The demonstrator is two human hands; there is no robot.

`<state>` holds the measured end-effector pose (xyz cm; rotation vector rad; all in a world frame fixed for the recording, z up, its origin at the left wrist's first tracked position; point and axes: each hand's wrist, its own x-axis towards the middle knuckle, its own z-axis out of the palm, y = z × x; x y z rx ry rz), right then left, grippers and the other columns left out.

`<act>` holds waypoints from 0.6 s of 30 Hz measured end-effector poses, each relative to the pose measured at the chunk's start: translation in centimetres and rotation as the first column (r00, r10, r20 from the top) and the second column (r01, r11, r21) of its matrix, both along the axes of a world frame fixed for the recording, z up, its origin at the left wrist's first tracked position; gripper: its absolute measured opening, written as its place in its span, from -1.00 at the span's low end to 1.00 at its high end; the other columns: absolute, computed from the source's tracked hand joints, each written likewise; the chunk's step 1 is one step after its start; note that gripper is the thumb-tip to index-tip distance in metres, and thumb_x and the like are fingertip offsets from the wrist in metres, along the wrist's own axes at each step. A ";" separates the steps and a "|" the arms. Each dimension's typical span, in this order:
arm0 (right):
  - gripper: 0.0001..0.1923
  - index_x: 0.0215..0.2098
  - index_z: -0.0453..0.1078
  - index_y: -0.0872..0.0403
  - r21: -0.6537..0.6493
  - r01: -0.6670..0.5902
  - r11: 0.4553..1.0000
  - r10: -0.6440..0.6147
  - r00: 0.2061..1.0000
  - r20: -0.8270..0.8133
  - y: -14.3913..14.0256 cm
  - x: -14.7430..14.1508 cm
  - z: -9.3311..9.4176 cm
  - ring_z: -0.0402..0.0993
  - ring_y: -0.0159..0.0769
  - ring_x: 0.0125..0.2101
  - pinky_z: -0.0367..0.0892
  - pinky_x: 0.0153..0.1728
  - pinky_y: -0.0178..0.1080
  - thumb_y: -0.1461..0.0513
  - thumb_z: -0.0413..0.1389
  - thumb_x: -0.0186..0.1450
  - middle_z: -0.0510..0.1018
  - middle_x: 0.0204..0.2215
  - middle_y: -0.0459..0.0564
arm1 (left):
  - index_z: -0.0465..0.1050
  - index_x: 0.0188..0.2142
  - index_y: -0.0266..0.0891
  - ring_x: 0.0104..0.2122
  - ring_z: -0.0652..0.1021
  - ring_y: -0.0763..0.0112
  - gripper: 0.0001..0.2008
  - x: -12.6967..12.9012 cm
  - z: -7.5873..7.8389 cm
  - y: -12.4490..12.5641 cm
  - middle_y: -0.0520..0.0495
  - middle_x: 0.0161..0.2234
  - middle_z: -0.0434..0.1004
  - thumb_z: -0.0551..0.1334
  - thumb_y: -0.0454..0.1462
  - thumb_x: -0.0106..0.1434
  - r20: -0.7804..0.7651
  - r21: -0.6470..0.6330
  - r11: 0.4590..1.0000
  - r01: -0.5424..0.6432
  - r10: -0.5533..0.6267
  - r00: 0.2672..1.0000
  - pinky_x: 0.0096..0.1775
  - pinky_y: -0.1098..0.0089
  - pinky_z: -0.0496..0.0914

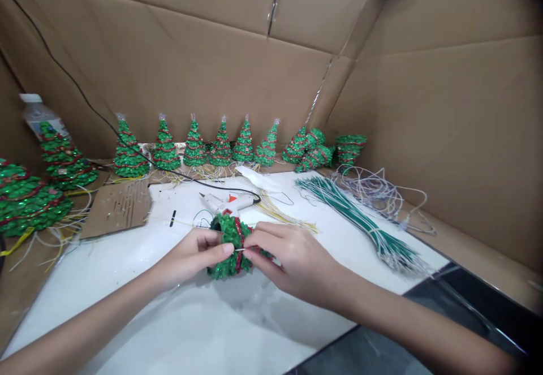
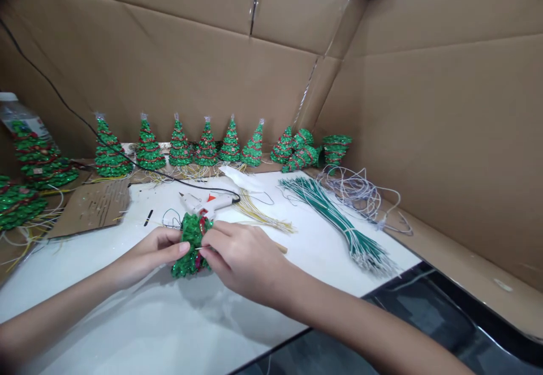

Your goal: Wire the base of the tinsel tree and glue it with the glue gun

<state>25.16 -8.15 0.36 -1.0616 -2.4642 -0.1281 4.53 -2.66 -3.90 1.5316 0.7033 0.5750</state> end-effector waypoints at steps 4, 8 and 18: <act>-0.83 -0.29 0.41 0.10 -0.043 0.031 0.999 -0.032 0.999 -0.035 -1.0 1.9 0.9 0.40 -0.39 -0.45 0.23 -0.42 -0.35 0.27 -0.01 0.38 0.49 -0.45 -0.03 | 0.41 -0.48 -0.31 -0.52 0.23 0.45 -0.49 -0.1 -0.3 0.2 0.04 -0.54 0.25 0.26 0.15 0.10 -0.007 -0.007 1.000 -0.010 0.009 1.000 -0.45 0.41 0.08; -0.80 -0.32 0.42 0.11 -0.012 0.053 0.999 -0.053 0.998 -0.044 -1.4 2.5 1.0 0.39 -0.39 -0.45 0.23 -0.42 -0.35 0.28 -0.02 0.39 0.48 -0.46 -0.03 | 0.40 -0.46 -0.31 -0.52 0.22 0.46 -0.51 -0.2 -0.6 0.3 0.06 -0.55 0.19 0.24 0.13 0.15 0.000 -0.011 1.000 -0.008 0.008 1.000 -0.46 0.41 0.06; -0.89 -0.30 0.42 0.11 -0.055 -0.014 0.998 0.008 0.994 -0.113 0.0 -0.1 -0.6 0.38 -0.39 -0.44 0.23 -0.42 -0.36 0.29 0.05 0.33 0.48 -0.44 -0.05 | 0.43 -0.46 -0.32 -0.51 0.24 0.45 -0.48 -0.2 -0.6 -0.1 0.04 -0.54 0.25 0.27 0.15 0.10 0.014 -0.001 0.999 -0.043 0.043 0.999 -0.46 0.43 0.10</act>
